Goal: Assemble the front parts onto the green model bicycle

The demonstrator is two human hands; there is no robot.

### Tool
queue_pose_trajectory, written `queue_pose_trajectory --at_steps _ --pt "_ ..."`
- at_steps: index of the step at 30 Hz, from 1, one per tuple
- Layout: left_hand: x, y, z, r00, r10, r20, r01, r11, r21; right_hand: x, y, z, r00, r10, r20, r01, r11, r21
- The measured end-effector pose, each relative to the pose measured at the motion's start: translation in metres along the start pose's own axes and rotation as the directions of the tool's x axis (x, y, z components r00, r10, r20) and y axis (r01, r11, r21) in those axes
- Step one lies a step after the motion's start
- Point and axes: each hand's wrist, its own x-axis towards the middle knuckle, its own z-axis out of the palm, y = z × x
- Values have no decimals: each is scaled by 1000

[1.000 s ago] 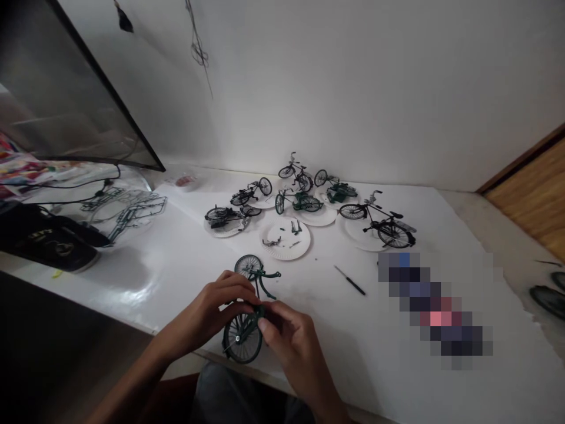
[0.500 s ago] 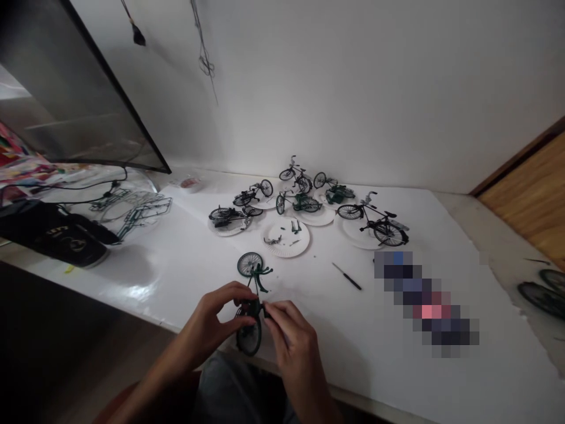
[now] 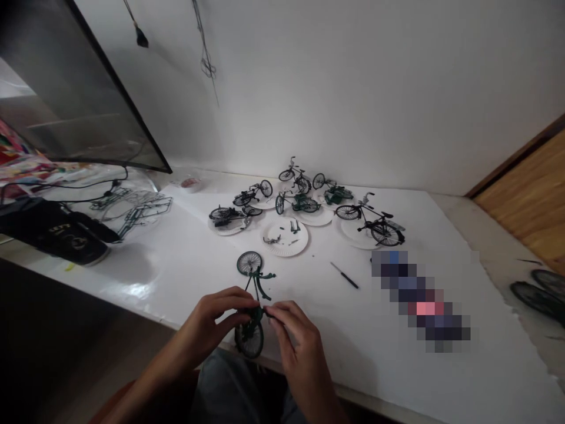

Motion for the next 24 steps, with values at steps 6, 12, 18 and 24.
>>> queue_pose_trajectory --at_steps 6,12,18,24 --pt "-3 0 -1 999 51 -7 -50 994 92 -3 -3 2 995 88 46 -92 992 83" --pt "0 5 -5 998 40 50 -46 990 137 1 -3 2 998 62 23 -63 997 41" --pt "6 28 0 985 89 145 -126 955 268 -2 -3 -15 1000 27 -8 -28 998 -64" --pt "19 34 10 979 179 99 -195 962 191 -47 -4 -80 993 -35 -113 -15 911 -413"
